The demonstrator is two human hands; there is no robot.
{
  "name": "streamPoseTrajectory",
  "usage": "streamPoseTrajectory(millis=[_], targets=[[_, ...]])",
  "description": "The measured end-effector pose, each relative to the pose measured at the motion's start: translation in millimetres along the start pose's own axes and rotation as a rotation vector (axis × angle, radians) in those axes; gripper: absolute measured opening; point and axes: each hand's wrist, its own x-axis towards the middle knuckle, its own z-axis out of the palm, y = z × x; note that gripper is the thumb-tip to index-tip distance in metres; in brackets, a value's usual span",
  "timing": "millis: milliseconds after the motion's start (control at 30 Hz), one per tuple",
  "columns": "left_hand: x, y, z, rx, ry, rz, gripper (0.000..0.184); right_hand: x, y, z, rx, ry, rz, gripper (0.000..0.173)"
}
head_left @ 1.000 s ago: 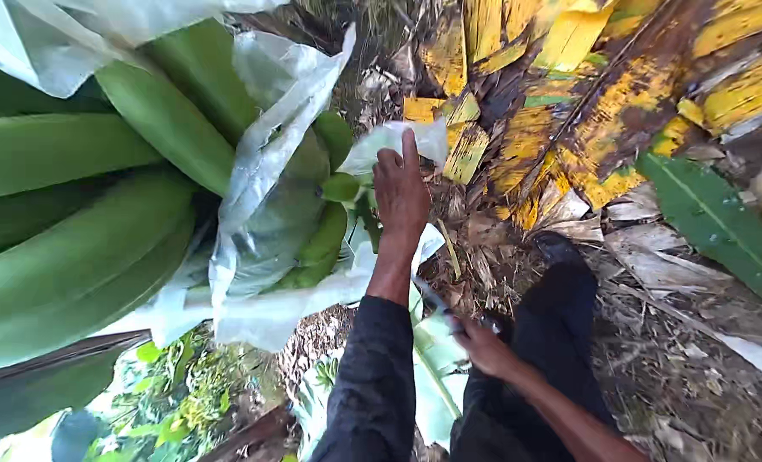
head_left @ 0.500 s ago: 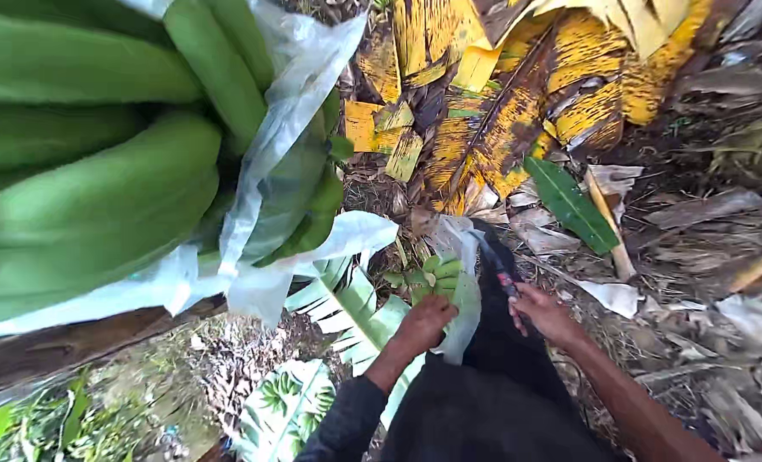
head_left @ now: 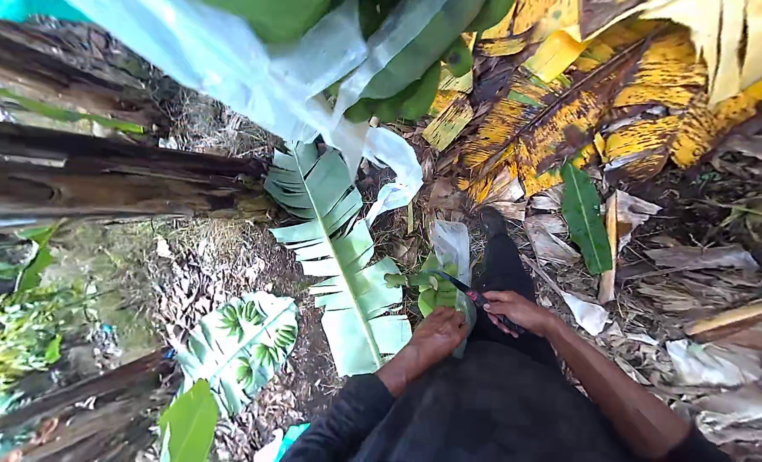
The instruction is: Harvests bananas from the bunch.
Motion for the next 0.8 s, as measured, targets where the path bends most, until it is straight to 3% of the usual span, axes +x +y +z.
streamPoseTrajectory(millis=[233,467,800], targets=[[-18,7,25,-0.002,0.06,-0.02,0.023,-9,-3,40,-0.124,0.086,0.032,0.029],[-14,8,59,0.019,0.139,0.065,0.026,-31,-25,77,-0.052,0.166,0.091,0.026],[-13,-1,45,-0.08,0.062,0.025,0.026,-32,-36,98,-0.009,0.274,0.111,0.025]])
